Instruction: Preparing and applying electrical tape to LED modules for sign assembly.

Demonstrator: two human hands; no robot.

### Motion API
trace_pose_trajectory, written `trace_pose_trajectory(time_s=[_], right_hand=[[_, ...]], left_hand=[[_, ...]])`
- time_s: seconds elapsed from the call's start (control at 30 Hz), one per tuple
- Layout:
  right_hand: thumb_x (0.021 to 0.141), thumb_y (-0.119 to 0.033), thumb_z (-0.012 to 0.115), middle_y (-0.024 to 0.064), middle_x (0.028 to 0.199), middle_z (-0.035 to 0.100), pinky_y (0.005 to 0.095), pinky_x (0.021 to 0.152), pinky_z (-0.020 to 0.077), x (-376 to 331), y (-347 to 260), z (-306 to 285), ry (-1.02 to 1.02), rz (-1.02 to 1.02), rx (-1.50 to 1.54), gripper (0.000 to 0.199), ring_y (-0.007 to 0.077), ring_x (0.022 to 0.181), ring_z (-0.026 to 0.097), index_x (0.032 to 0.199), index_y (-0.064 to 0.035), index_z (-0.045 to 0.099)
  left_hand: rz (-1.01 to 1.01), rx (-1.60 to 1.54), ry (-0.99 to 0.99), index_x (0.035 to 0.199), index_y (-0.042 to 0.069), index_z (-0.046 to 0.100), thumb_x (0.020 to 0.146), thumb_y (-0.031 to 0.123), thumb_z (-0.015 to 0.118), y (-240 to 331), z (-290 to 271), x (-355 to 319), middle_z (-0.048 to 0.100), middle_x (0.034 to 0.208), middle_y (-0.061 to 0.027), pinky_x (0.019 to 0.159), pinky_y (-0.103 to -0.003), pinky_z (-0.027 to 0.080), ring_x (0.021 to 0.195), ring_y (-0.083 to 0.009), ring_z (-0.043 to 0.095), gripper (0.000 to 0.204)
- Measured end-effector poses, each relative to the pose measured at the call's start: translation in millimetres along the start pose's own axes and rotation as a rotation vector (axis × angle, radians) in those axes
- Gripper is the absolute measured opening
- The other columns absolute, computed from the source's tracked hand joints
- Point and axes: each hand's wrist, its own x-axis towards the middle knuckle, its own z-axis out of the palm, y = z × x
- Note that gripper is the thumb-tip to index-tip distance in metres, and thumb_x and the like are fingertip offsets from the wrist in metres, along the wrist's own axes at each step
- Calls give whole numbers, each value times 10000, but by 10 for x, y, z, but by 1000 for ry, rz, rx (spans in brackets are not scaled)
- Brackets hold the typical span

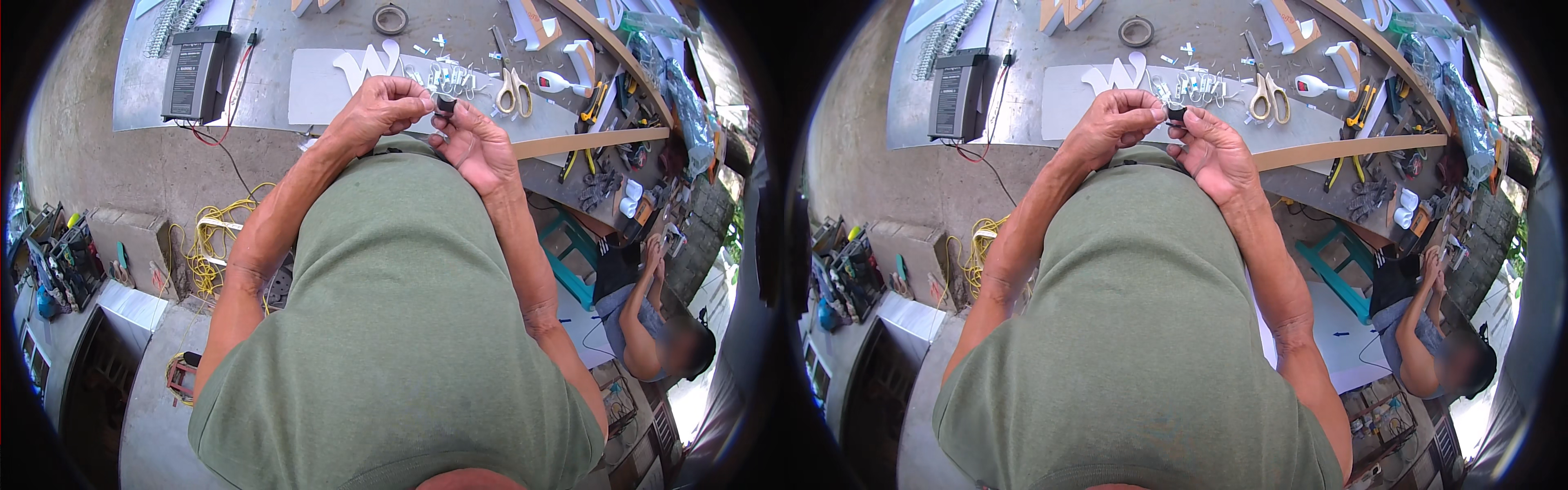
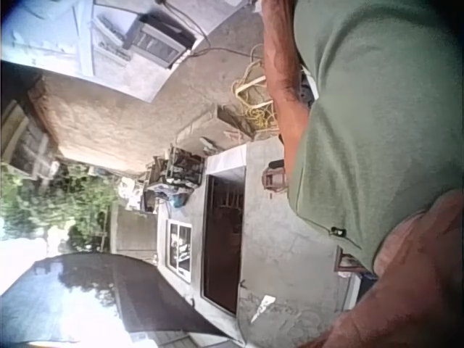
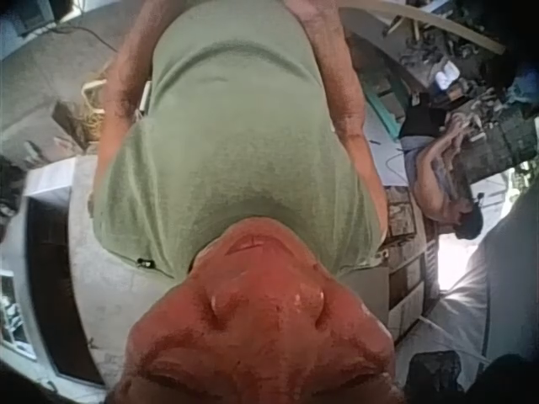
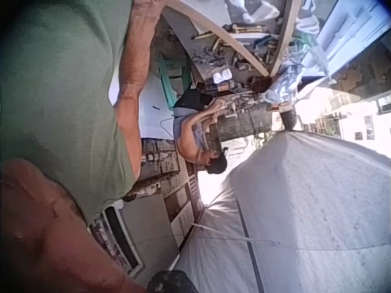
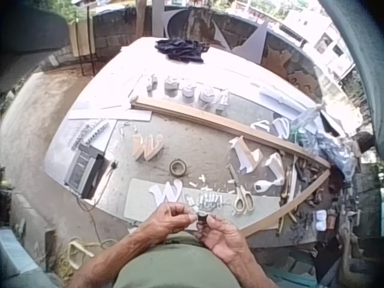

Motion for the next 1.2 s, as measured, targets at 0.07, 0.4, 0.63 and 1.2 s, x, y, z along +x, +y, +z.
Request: trace_pose_trajectory(time_s=[0.07, 0.4, 0.63, 1.2], right_hand=[[925, -113, 716, 48, 940, 684, 330, 812, 493, -9, 7, -2, -14, -6, -1, 144, 162, 896, 621, 1055, -57, 696], [931, -99, 709, 61, 897, 665, 317, 767, 510, 14, -13, -36, 41, 24, -95, 146, 159, 811, 611, 1037, -4, 679], [923, -82, 726, 55, 855, 670, 283, 648, 510, -60, -22, 46, 34, -77, -241, 149, 140, 725, 621, 1036, 1, 677], [914, -53, 732, 61, 790, 680, 233, 563, 506, -158, 22, 82, 5, -315, -716, 163, 97, 678, 618, 1040, 48, 709]], left_hand=[[-3, 58, -13, 942, 49, 700, 916, 203, 722, -15, 3, -9, 561, 711, 55, 496, -174, 294, 582, -7, 426, 157], [623, 764, 191, 1081, 56, 703, 736, 69, 814, 81, 58, -136, 711, 987, -12, 590, -240, 436, 711, -87, 569, 363], [536, 743, 80, 1047, 49, 727, 801, 207, 765, 142, 78, -229, 704, 991, -18, 617, -258, 423, 748, -114, 528, 295], [-110, 189, 60, 924, 49, 764, 856, 194, 807, 222, 121, -288, 664, 745, 17, 509, -214, 347, 556, -33, 458, 166]])
